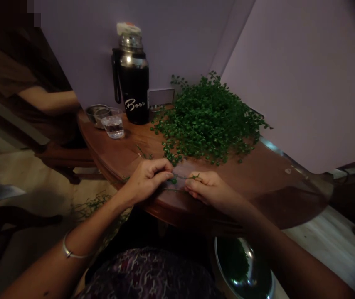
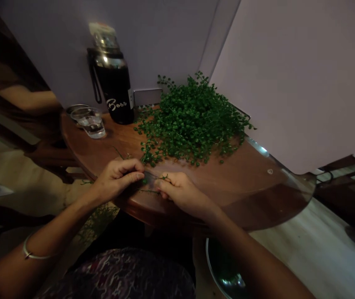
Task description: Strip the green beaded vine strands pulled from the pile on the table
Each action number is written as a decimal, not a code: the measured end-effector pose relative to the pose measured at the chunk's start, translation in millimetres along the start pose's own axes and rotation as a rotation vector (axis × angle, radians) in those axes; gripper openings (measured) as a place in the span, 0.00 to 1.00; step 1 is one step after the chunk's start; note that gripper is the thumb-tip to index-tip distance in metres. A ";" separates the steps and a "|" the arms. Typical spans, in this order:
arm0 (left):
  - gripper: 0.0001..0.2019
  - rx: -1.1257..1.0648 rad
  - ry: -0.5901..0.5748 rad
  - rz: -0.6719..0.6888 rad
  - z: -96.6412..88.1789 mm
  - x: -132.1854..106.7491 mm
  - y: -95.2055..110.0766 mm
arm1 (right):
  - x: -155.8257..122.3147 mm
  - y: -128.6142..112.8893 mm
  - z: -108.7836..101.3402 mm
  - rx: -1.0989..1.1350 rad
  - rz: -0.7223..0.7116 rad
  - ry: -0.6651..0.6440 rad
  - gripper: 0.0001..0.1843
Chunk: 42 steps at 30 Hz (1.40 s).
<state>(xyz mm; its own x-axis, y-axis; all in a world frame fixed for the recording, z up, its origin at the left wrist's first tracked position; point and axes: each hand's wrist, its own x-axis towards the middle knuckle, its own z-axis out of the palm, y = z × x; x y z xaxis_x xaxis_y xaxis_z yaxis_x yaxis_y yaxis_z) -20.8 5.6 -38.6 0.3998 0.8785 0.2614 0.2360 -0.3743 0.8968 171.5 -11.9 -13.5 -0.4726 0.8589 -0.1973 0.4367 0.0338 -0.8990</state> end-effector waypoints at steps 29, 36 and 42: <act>0.07 -0.052 0.035 -0.041 -12.9 4.0 -11.5 | 33.3 -10.8 11.3 0.072 -0.010 -0.074 0.13; 0.06 -0.276 0.127 -0.102 -18.8 5.7 -10.3 | 0.2 -2.1 -29.2 0.245 0.261 0.040 0.13; 0.08 -0.327 0.151 -0.139 -16.8 5.2 -9.9 | 16.3 -11.9 -7.5 0.326 0.161 0.053 0.11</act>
<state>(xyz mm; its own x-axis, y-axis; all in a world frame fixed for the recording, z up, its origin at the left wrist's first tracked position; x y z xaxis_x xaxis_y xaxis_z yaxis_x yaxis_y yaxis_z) -36.0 18.8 -40.1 0.2431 0.9572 0.1570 -0.0258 -0.1554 0.9875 164.3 5.5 -3.0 -0.3738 0.8654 -0.3336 0.2312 -0.2614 -0.9371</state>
